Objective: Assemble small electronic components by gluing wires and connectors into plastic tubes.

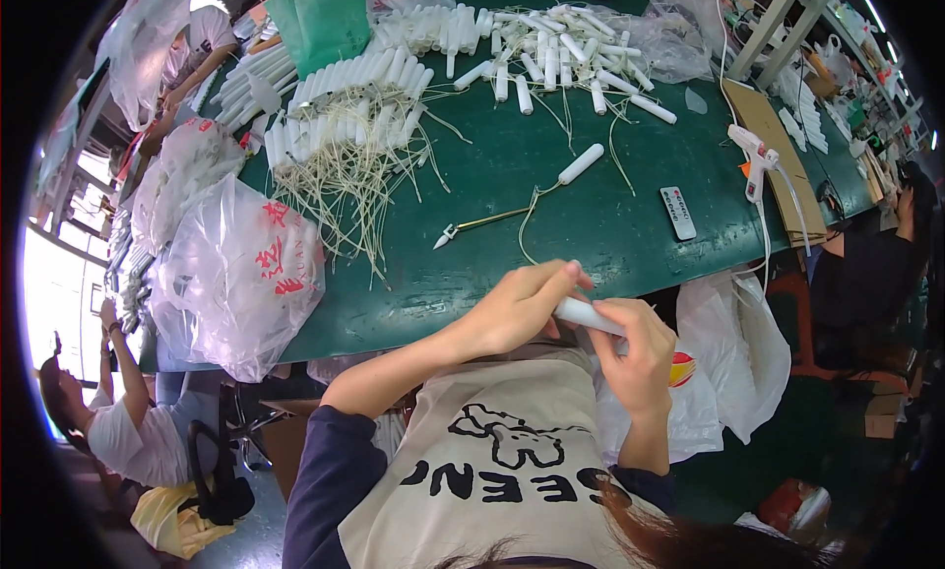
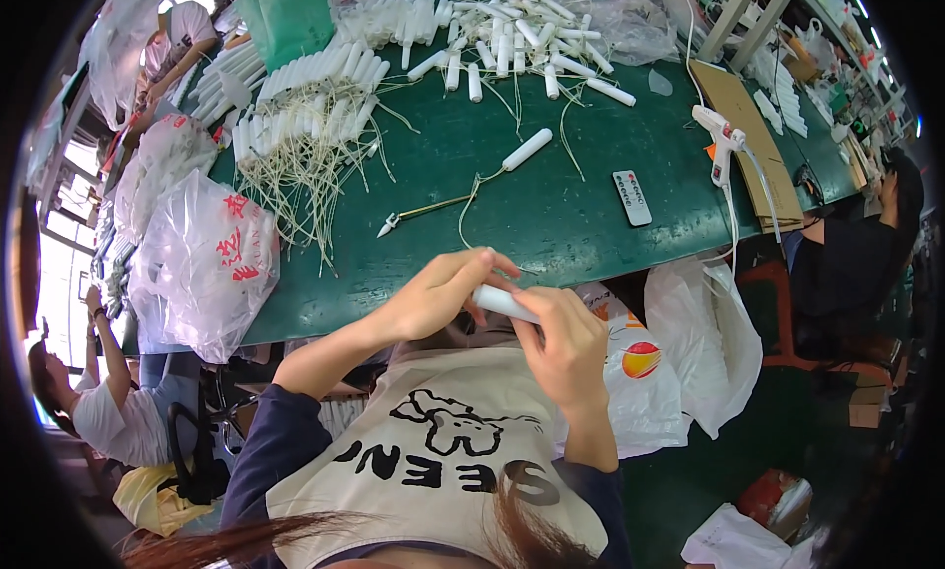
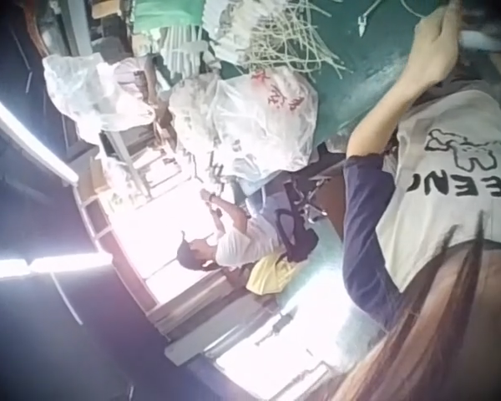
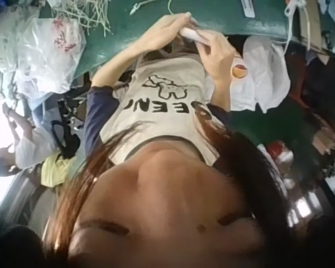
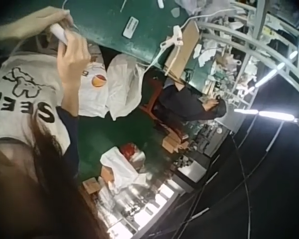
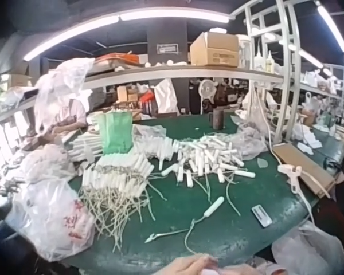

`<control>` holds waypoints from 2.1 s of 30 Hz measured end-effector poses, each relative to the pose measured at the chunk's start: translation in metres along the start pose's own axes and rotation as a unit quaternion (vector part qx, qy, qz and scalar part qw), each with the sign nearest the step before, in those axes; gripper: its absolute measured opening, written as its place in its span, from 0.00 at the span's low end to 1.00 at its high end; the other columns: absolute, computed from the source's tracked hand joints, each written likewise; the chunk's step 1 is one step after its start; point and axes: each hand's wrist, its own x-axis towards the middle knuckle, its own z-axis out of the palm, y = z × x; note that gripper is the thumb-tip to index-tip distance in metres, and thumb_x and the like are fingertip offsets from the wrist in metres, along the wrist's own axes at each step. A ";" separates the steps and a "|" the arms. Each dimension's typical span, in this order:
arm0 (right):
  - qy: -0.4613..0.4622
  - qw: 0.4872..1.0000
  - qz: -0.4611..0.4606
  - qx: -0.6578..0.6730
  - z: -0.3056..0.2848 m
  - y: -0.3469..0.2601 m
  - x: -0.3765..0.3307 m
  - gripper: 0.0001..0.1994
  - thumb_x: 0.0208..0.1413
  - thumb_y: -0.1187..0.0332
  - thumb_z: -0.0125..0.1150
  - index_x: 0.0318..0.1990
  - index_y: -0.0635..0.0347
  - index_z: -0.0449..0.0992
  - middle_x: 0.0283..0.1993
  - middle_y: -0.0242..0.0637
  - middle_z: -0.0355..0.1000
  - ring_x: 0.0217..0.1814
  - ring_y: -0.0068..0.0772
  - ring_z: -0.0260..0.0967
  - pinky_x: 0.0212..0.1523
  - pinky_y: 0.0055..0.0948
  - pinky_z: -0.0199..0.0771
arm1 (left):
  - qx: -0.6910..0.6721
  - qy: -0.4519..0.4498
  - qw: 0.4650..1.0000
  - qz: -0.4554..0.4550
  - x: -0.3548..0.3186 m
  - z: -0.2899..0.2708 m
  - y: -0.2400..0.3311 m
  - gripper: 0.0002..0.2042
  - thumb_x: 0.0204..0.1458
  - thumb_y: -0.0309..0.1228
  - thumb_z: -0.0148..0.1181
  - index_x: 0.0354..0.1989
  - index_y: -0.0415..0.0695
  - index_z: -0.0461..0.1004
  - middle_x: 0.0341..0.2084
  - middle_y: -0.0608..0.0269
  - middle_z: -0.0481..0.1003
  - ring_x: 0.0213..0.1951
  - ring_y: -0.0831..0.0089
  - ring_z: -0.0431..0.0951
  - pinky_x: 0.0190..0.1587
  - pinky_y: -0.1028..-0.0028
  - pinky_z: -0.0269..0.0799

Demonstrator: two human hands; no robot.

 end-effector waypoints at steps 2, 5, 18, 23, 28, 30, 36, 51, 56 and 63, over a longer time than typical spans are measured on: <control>-0.010 0.998 -0.038 -0.042 0.002 -0.002 0.001 0.17 0.37 0.81 0.67 0.38 0.59 0.73 0.32 0.36 0.73 0.27 0.36 0.69 0.24 0.28 0.69 | -0.006 -0.087 0.989 -0.120 0.001 0.000 0.009 0.25 0.64 0.46 0.33 0.44 0.35 0.72 0.29 0.58 0.75 0.26 0.76 0.74 0.29 0.76 0.72; -0.030 0.988 -0.066 -0.136 0.005 -0.005 0.002 0.17 0.34 0.81 0.65 0.36 0.58 0.74 0.32 0.32 0.71 0.28 0.34 0.67 0.26 0.30 0.67 | 0.000 -0.092 0.985 -0.147 0.003 0.001 0.004 0.26 0.63 0.47 0.32 0.41 0.37 0.73 0.19 0.61 0.73 0.20 0.78 0.71 0.25 0.77 0.69; -0.013 0.990 -0.058 -0.129 0.000 0.005 -0.001 0.16 0.35 0.78 0.63 0.37 0.58 0.76 0.35 0.30 0.70 0.33 0.33 0.66 0.30 0.30 0.63 | 0.084 -0.041 0.988 -0.123 0.012 -0.016 -0.026 0.25 0.64 0.45 0.35 0.24 0.38 0.70 0.12 0.69 0.65 0.17 0.83 0.61 0.20 0.78 0.56; -0.051 0.975 -0.147 -0.158 0.008 -0.007 0.010 0.14 0.36 0.74 0.62 0.36 0.56 0.76 0.36 0.31 0.70 0.37 0.34 0.65 0.33 0.32 0.62 | -0.136 -0.067 0.958 -0.242 0.018 -0.008 -0.022 0.24 0.62 0.48 0.36 0.24 0.41 0.67 0.14 0.68 0.65 0.14 0.79 0.64 0.17 0.79 0.60; -0.024 0.960 -0.209 -0.186 0.008 -0.007 0.010 0.14 0.36 0.73 0.62 0.35 0.55 0.77 0.38 0.30 0.70 0.40 0.33 0.64 0.36 0.34 0.63 | -0.128 -0.099 0.955 -0.248 0.019 -0.009 -0.023 0.22 0.63 0.45 0.39 0.23 0.42 0.67 0.12 0.69 0.64 0.12 0.81 0.61 0.11 0.81 0.53; -0.023 0.955 -0.221 -0.198 0.008 -0.009 0.012 0.14 0.36 0.73 0.63 0.35 0.54 0.77 0.38 0.31 0.70 0.41 0.33 0.64 0.38 0.35 0.63 | -0.140 -0.098 0.953 -0.249 0.017 -0.006 -0.024 0.21 0.62 0.44 0.40 0.23 0.42 0.67 0.12 0.69 0.64 0.12 0.82 0.61 0.11 0.82 0.53; -0.034 0.957 -0.221 -0.184 0.008 -0.008 0.016 0.14 0.35 0.72 0.64 0.36 0.53 0.77 0.40 0.31 0.69 0.42 0.34 0.63 0.39 0.36 0.64 | -0.137 -0.088 0.954 -0.251 0.013 -0.010 -0.019 0.20 0.62 0.41 0.42 0.22 0.41 0.67 0.12 0.68 0.64 0.12 0.83 0.59 0.12 0.82 0.51; 0.033 0.951 -0.243 -0.191 0.008 -0.009 0.021 0.16 0.32 0.73 0.64 0.35 0.52 0.78 0.38 0.30 0.68 0.42 0.34 0.63 0.39 0.35 0.64 | -0.276 -0.070 0.908 -0.306 0.013 -0.008 -0.023 0.17 0.61 0.40 0.43 0.25 0.42 0.67 0.14 0.69 0.64 0.12 0.82 0.60 0.11 0.82 0.50; -0.007 0.964 -0.189 -0.188 0.003 -0.005 0.027 0.15 0.32 0.72 0.64 0.35 0.52 0.79 0.36 0.30 0.68 0.40 0.35 0.63 0.38 0.35 0.65 | -0.197 -0.090 0.941 -0.259 0.011 -0.019 -0.036 0.19 0.60 0.46 0.45 0.23 0.44 0.65 0.16 0.71 0.62 0.11 0.85 0.49 0.12 0.82 0.43; 0.022 0.983 -0.085 -0.163 -0.019 0.013 0.014 0.20 0.30 0.81 0.66 0.37 0.54 0.78 0.35 0.34 0.68 0.39 0.39 0.63 0.38 0.37 0.64 | 0.213 0.177 0.960 0.038 0.002 -0.062 -0.038 0.15 0.59 0.41 0.50 0.31 0.40 0.70 0.15 0.68 0.63 0.18 0.81 0.62 0.21 0.78 0.60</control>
